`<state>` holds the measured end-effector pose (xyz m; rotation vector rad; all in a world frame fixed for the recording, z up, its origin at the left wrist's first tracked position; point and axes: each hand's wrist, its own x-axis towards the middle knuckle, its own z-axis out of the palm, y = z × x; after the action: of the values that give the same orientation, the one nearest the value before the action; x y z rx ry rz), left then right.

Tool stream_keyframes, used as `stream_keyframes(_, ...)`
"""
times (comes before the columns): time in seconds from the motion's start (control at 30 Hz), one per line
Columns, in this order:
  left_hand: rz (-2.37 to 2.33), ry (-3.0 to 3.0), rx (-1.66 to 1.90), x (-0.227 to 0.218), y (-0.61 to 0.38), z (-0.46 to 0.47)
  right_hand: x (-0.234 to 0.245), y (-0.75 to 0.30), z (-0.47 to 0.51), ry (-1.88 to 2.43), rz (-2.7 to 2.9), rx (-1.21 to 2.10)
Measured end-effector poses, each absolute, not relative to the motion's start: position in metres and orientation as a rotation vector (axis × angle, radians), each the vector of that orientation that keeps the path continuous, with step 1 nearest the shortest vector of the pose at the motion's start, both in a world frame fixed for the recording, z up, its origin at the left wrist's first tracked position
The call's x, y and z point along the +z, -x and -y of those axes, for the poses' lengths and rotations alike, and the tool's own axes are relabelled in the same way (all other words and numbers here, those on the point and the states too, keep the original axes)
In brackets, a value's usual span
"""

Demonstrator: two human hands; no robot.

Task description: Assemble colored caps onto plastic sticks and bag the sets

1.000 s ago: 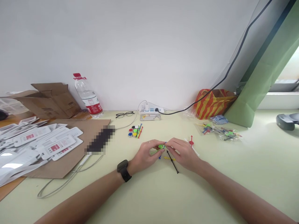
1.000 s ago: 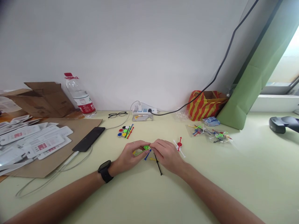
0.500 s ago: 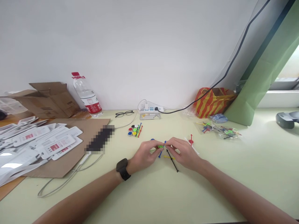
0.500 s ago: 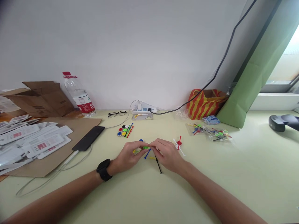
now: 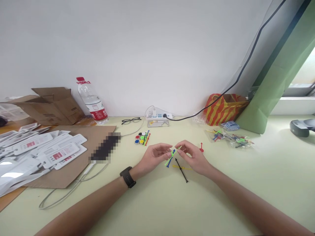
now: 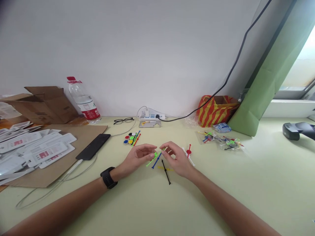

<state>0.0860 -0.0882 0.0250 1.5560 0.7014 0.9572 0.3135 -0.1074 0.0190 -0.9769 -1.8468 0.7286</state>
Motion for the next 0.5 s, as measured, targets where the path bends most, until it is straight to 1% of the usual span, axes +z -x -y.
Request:
stream_keyframes(0.13,-0.738,-1.496,0.986,0.0217,-0.0857,0.0848,0.0211,-0.3148,0.1093,0.969,1.821,0.504)
stream_keyframes(0.37,-0.771,-1.429,1.031,0.0219,-0.0847,0.0824,0.0137,-0.3168,0.1135,0.838,1.801,0.388)
stream_keyframes(0.43,-0.774,-1.427,1.042,0.0229,-0.0844,0.0826,0.0168,-0.3181,0.1147,0.916,1.888,0.501)
stream_keyframes(0.5,-0.790,-1.430,1.064,0.0236,-0.0840,0.0829,0.0231,-0.3194,0.1155,1.011,1.965,0.741)
